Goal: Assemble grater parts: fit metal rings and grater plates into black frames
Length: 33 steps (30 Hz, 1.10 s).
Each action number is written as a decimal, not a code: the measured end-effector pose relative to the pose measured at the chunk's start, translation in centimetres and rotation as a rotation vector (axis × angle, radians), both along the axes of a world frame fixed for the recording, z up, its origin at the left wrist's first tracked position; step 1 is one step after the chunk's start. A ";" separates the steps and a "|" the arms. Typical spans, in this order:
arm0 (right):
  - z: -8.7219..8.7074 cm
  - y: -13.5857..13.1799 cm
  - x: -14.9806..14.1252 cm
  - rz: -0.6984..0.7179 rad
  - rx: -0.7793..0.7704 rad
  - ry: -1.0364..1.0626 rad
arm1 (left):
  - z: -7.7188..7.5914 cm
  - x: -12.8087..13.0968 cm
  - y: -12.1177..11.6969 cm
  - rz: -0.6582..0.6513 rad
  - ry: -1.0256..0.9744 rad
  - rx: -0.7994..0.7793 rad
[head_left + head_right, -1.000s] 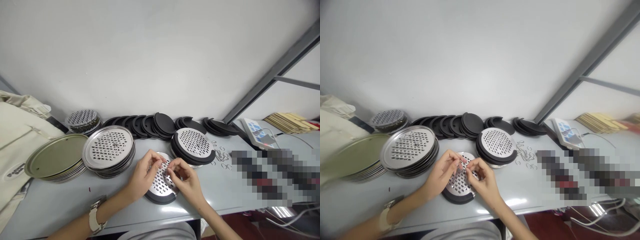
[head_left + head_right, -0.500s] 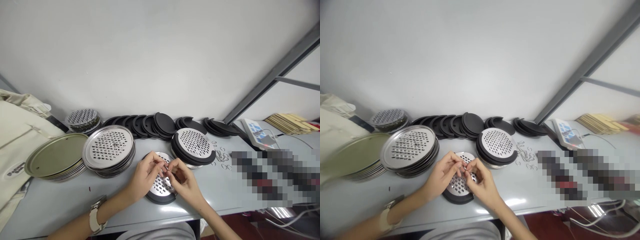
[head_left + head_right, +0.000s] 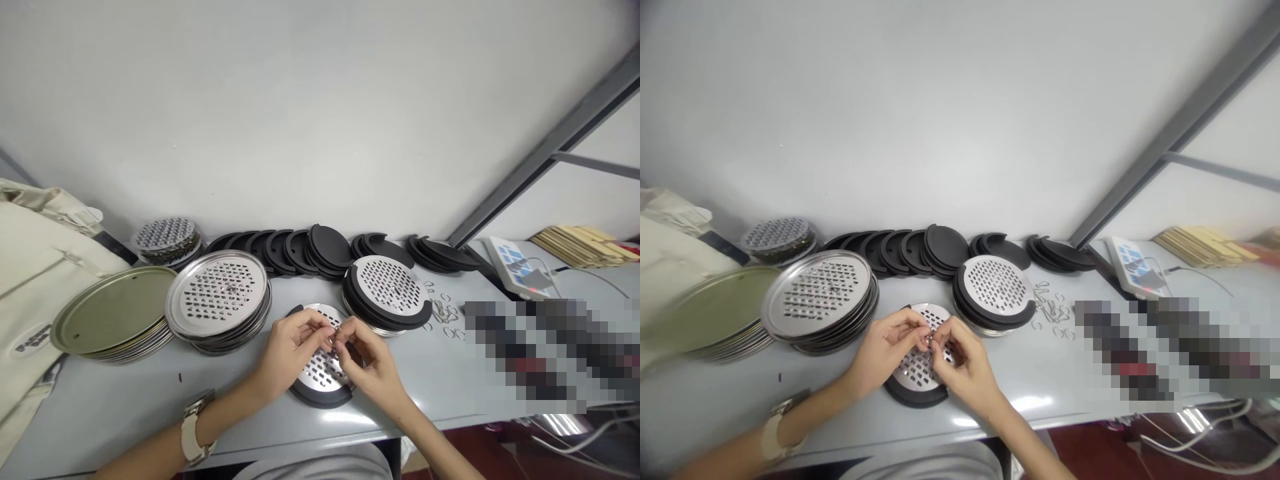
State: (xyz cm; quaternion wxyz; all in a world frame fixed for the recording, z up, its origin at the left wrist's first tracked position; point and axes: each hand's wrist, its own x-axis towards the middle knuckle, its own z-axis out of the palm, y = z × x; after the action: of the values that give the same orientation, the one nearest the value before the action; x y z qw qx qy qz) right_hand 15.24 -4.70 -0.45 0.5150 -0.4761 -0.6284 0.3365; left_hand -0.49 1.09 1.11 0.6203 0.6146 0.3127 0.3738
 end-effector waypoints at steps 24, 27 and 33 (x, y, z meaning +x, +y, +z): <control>0.2 0.0 -0.4 -0.135 0.005 -0.105 | 0.0 -0.1 0.3 0.024 0.054 0.023; 0.2 0.1 -0.3 -0.075 -0.078 0.033 | 0.0 -0.2 0.2 0.019 0.102 0.089; 0.5 0.2 -0.4 0.013 -0.197 0.188 | 0.2 -0.2 0.0 -0.048 0.052 0.074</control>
State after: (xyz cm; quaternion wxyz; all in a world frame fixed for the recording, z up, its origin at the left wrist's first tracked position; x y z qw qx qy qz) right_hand 14.86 -4.48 0.05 0.5203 -0.4865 -0.5443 0.4431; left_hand -0.70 1.11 1.27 0.5974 0.6542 0.2999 0.3539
